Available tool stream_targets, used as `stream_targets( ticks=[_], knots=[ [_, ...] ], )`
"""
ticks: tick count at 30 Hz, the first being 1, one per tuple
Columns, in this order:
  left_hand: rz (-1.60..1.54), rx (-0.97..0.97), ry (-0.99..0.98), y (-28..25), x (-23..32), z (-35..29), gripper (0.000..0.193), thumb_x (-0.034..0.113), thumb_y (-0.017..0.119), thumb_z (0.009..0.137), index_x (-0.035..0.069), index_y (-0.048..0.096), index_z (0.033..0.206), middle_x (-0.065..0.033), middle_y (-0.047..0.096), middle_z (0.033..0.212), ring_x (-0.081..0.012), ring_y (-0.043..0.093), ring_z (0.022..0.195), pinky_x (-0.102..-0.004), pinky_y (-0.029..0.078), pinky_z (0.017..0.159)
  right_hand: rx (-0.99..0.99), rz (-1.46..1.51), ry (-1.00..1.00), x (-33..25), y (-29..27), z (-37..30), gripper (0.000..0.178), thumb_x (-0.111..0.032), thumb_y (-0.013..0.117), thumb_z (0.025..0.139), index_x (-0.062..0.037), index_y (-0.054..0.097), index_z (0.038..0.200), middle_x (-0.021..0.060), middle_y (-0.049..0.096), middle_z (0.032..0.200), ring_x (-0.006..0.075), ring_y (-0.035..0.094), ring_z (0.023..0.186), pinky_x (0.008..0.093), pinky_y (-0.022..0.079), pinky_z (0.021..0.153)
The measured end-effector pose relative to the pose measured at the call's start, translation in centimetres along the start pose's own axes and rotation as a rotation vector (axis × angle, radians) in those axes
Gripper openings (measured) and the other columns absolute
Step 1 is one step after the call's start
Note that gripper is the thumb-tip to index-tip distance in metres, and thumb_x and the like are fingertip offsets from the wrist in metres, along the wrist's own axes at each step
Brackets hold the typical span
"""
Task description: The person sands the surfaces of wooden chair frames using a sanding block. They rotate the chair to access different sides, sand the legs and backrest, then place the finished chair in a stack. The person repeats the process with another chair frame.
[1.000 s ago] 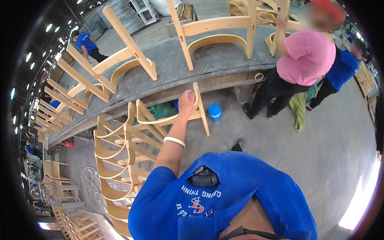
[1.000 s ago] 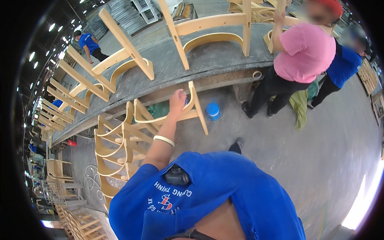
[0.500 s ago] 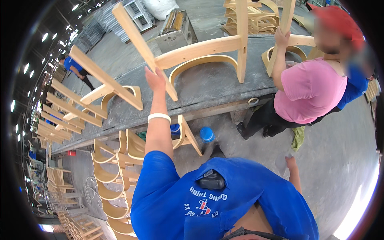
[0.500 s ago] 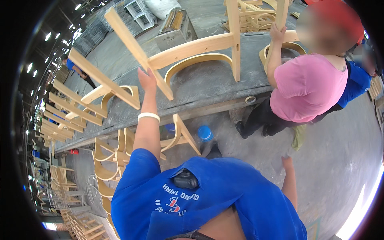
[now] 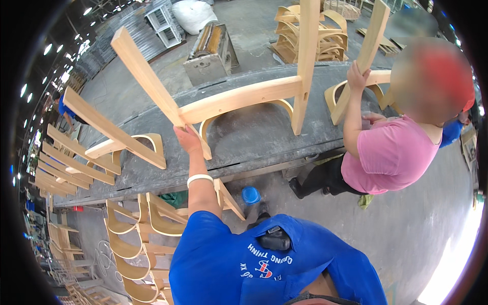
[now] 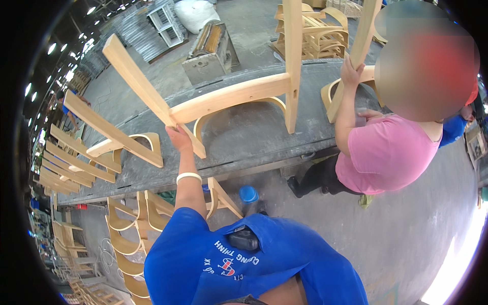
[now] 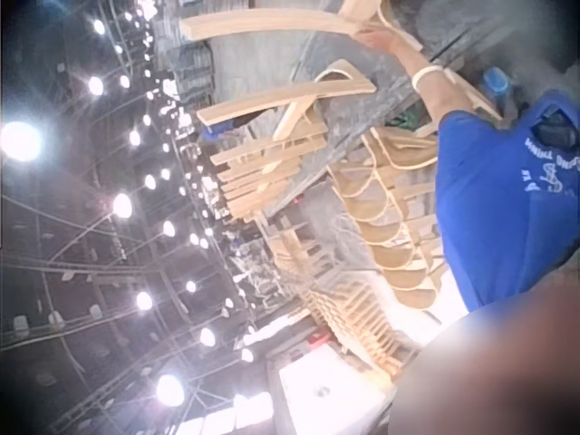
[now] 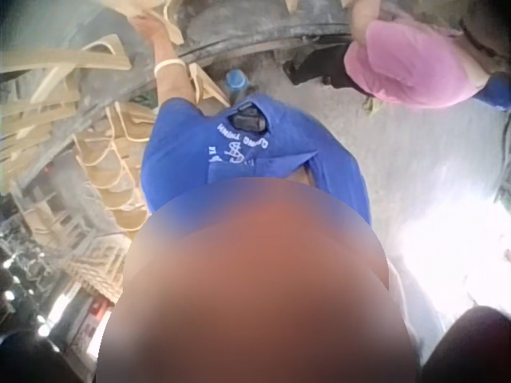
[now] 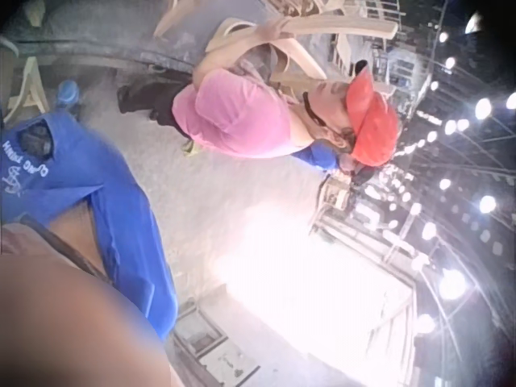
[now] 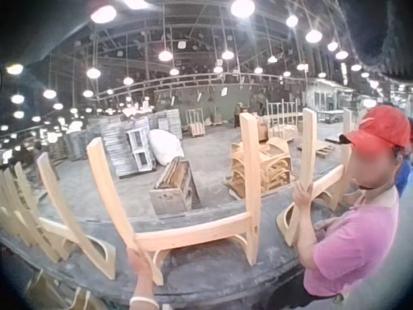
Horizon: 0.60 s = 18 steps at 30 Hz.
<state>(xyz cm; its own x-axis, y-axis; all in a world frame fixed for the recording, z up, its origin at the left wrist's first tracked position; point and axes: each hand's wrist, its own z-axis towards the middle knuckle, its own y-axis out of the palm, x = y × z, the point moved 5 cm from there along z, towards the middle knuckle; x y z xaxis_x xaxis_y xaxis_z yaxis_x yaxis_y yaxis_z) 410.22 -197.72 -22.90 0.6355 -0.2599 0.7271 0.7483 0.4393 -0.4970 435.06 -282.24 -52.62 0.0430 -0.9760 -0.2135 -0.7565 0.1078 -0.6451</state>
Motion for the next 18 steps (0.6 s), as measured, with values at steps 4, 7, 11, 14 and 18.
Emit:
stream_targets(
  ticks=[4, 7, 11, 14, 18],
  knots=[
    [-0.008, -0.101, -0.090, 1.5, -3.9, -2.3, 0.042, 0.018, 0.054, 0.089, 0.000, 0.039, 0.124, -0.0248, 0.056, 0.111, -0.0408, 0.054, 0.104, -0.0456, 0.044, 0.085, 0.041, 0.004, -0.169, -1.8, 0.0, 0.5, 0.047, -0.031, 0.056, 0.085, 0.0062, 0.056, 0.114, 0.0235, 0.057, 0.117, 0.0352, 0.055, 0.110, 0.0401, 0.044, 0.092],
    [0.007, -0.161, -0.182, 2.9, -7.7, -4.4, 0.036, 0.018, 0.057, 0.088, -0.003, 0.045, 0.115, -0.0248, 0.058, 0.107, -0.0403, 0.056, 0.101, -0.0441, 0.044, 0.085, 0.081, 0.067, -0.169, -5.3, -1.4, 1.6, 0.049, -0.032, 0.059, 0.084, 0.0083, 0.056, 0.112, 0.0261, 0.058, 0.115, 0.0367, 0.055, 0.109, 0.0409, 0.045, 0.091],
    [0.003, -0.219, -0.486, 6.4, -10.1, -10.6, 0.037, 0.022, 0.065, 0.082, -0.006, 0.055, 0.104, -0.0234, 0.061, 0.100, -0.0369, 0.059, 0.096, -0.0447, 0.045, 0.083, 0.213, 0.207, -0.004, -12.1, -4.7, 1.4, 0.057, -0.035, 0.063, 0.079, 0.0126, 0.055, 0.110, 0.0318, 0.057, 0.111, 0.0401, 0.056, 0.107, 0.0421, 0.046, 0.089],
    [-0.193, -0.553, -0.184, 12.5, -1.8, -17.5, 0.038, 0.022, 0.064, 0.081, -0.005, 0.057, 0.107, -0.0206, 0.063, 0.097, -0.0343, 0.060, 0.095, -0.0434, 0.046, 0.083, 0.212, 0.257, 0.008, -14.5, -4.8, -0.5, 0.058, -0.035, 0.063, 0.078, 0.0127, 0.055, 0.111, 0.0316, 0.057, 0.111, 0.0403, 0.056, 0.107, 0.0415, 0.046, 0.089],
    [-0.597, -0.835, 0.276, 17.7, 16.4, -22.6, 0.049, 0.022, 0.057, 0.085, -0.001, 0.046, 0.128, -0.0233, 0.051, 0.125, -0.0345, 0.051, 0.114, -0.0411, 0.039, 0.096, 0.100, 0.218, 0.191, -9.5, -0.6, -3.5, 0.057, -0.035, 0.063, 0.079, 0.0086, 0.054, 0.114, 0.0267, 0.060, 0.111, 0.0379, 0.058, 0.106, 0.0416, 0.045, 0.089]
  ],
)
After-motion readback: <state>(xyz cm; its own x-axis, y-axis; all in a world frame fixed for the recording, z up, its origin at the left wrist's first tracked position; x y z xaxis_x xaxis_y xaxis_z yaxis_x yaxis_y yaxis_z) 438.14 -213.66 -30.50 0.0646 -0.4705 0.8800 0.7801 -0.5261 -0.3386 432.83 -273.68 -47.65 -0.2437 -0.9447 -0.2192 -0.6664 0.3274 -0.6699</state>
